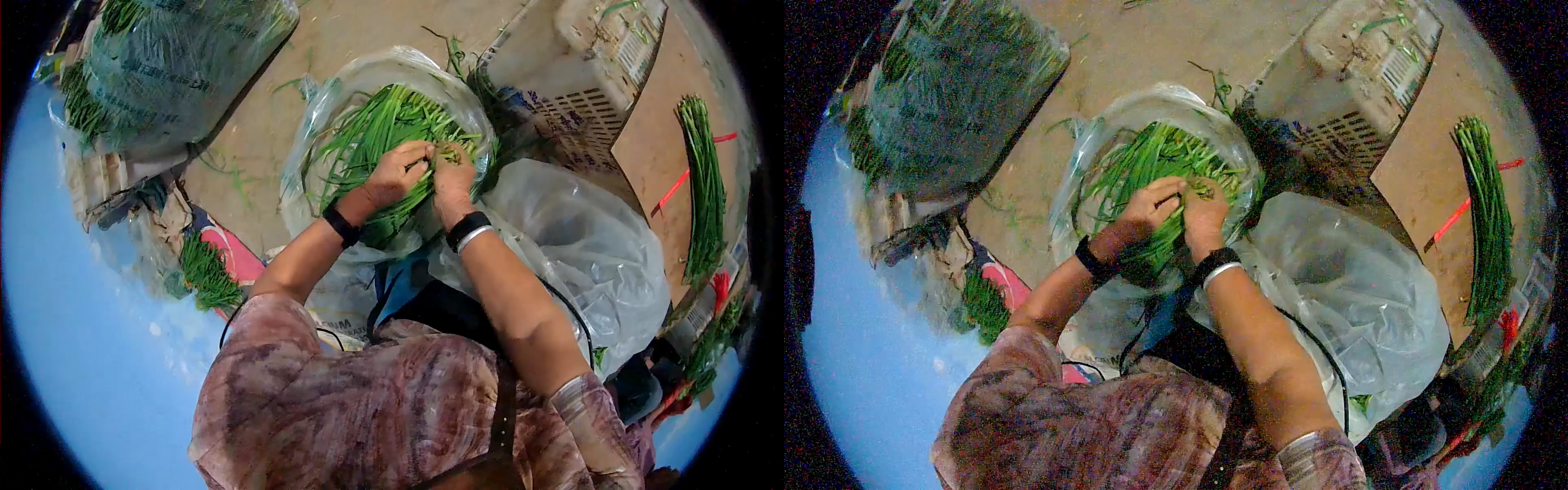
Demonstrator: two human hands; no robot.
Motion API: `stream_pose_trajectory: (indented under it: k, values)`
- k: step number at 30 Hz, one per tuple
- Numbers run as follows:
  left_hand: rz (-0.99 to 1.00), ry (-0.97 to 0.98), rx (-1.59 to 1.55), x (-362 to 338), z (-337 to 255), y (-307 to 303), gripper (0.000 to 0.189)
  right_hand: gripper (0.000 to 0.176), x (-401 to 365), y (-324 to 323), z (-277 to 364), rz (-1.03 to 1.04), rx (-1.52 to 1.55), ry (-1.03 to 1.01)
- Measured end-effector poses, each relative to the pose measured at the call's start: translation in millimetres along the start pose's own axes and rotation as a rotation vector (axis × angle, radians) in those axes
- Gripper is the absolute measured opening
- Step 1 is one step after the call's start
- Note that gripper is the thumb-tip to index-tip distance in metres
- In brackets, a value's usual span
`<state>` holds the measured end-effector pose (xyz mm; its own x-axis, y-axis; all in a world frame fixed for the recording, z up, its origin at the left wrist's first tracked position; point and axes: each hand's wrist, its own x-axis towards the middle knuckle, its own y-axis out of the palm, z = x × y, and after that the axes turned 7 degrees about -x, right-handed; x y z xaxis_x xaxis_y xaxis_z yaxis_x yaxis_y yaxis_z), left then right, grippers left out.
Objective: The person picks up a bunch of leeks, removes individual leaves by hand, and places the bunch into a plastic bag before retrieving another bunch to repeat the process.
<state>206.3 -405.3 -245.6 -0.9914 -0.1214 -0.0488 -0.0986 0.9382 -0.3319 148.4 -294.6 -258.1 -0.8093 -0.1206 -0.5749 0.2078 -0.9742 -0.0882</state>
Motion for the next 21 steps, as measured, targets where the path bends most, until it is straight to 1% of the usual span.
stream_pose_trajectory:
  k: [1,2,4,5,7,8,11,12,15,16,19,21]
  values:
    - [-0.038,-0.029,-0.054,-1,2,0,0.031,0.022,1,-1,2,-0.004,0.023,0.041]
    - [-0.075,-0.058,-0.11,-3,3,1,0.032,0.018,2,0,3,-0.027,-0.027,0.007]
    - [-0.182,-0.13,-0.245,-5,-3,-1,0.034,0.017,2,-1,13,0.018,-0.043,0.015]
    - [-0.25,-0.158,-0.369,-8,-6,-4,0.034,0.016,2,0,17,0.044,-0.052,0.019]
    - [-0.393,-0.206,-0.617,-14,-11,-15,0.035,0.014,13,0,9,0.087,-0.096,-0.107]
    - [-0.426,-0.236,-0.569,-20,1,-25,0.042,0.012,18,0,5,0.11,-0.117,-0.173]
    - [-0.264,-0.247,-0.225,-33,2,-63,0.052,0.009,7,-2,45,0.244,0.005,-0.22]
    - [-0.138,-0.357,-0.225,-38,7,-72,0.06,0.01,-1,-3,63,0.34,0.079,-0.269]
    - [-0.121,-0.517,-0.237,-59,73,-76,0.061,0.008,-29,-14,116,0.44,0.089,-0.368]
    - [-0.102,-0.496,-0.249,-60,71,-84,0.066,0.009,-39,-20,132,0.503,0.154,-0.439]
    - [-0.305,-0.613,-0.38,-60,51,-103,0.068,0.013,-70,-53,190,0.576,0.143,-0.488]
    - [-0.441,-0.542,-0.218,-59,72,-127,0.066,0.013,-92,-81,231,0.642,0.234,-0.563]
